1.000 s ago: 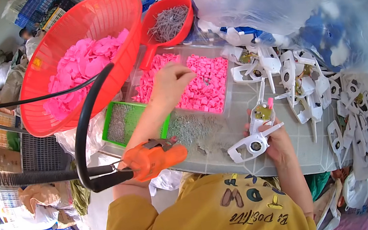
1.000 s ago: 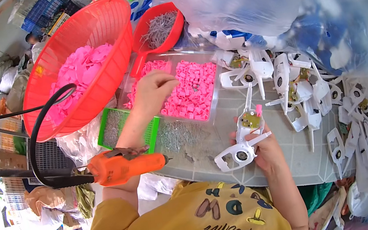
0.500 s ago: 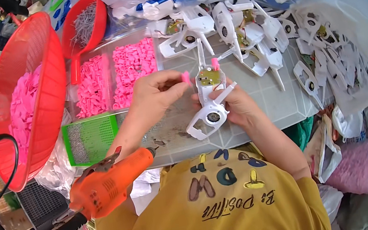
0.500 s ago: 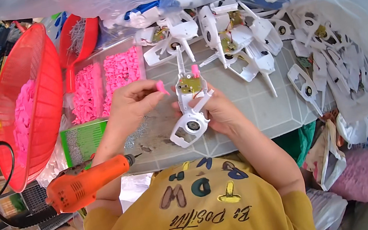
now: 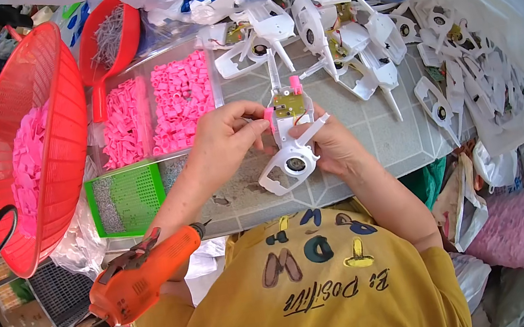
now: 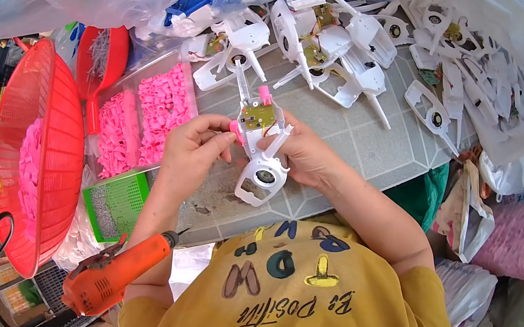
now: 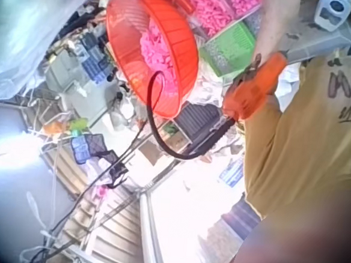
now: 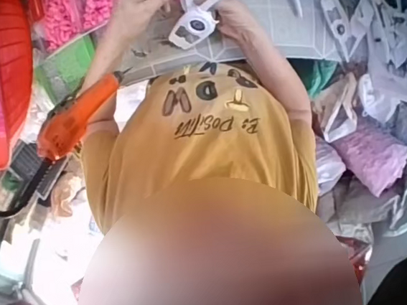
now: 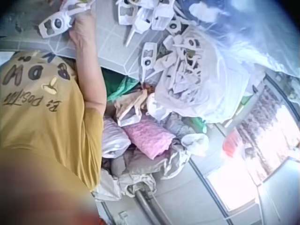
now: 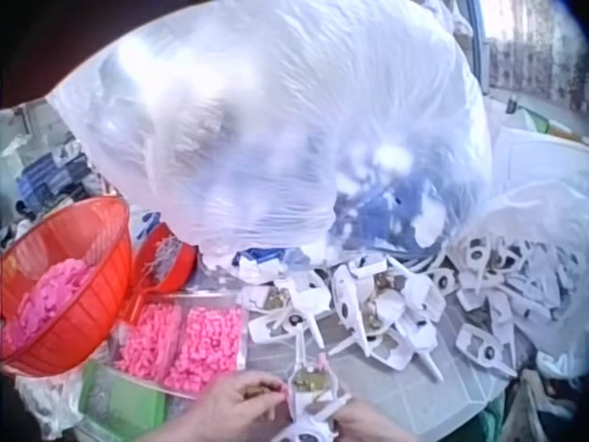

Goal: Assembling small toy walkie-talkie components by attaching pink pieces and screws.

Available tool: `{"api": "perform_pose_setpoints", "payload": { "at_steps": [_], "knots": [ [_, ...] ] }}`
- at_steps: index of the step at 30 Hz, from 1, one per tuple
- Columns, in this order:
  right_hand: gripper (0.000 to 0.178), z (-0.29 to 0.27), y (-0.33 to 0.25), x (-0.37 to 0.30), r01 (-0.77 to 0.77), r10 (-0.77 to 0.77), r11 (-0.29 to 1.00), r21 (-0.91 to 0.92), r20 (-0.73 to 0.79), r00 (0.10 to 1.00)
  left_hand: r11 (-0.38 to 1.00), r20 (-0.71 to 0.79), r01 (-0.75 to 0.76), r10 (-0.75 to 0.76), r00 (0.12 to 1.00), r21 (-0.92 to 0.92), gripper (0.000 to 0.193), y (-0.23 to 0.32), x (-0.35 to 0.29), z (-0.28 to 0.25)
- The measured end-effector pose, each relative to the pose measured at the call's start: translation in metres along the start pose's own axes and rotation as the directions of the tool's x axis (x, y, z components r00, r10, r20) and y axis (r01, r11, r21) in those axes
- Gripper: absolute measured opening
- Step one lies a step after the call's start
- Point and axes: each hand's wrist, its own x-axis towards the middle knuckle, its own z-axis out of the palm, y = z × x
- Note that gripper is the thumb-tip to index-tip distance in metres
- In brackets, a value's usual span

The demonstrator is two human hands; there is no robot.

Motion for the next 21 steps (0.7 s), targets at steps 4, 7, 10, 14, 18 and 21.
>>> {"api": "perform_pose_setpoints", "payload": {
  "at_steps": [4,7,10,14,18,21],
  "knots": [
    [0.065,-0.003,0.001,0.002,-0.005,0.005,1.000,-0.014,-0.022,1.000,0.998,-0.004,0.005,-0.005,1.000,-0.060,0.017,-0.002,0.002,0.000],
    [0.066,-0.004,0.002,0.003,0.003,-0.004,1.000,-0.027,-0.031,1.000,0.996,-0.014,0.007,-0.008,1.000,-0.089,0.017,-0.005,0.004,0.000],
    [0.067,-0.005,0.003,0.003,0.012,-0.013,0.999,-0.035,-0.030,0.999,0.999,-0.035,0.016,-0.017,0.999,-0.047,0.018,-0.007,0.006,0.002],
    [0.070,-0.008,0.005,0.001,0.058,-0.057,0.997,-0.048,0.024,0.998,1.000,-0.079,0.013,-0.011,0.997,0.023,0.019,-0.008,0.007,0.007],
    [0.070,-0.001,0.006,-0.002,0.132,-0.131,0.989,-0.072,0.017,0.991,0.999,-0.068,0.018,-0.015,0.998,0.041,0.017,-0.002,0.008,0.008],
    [0.071,0.001,0.007,-0.003,0.130,-0.128,0.988,-0.087,0.027,0.991,0.998,-0.062,0.040,-0.037,0.997,0.049,0.014,0.001,0.008,0.007]
  ]
}}
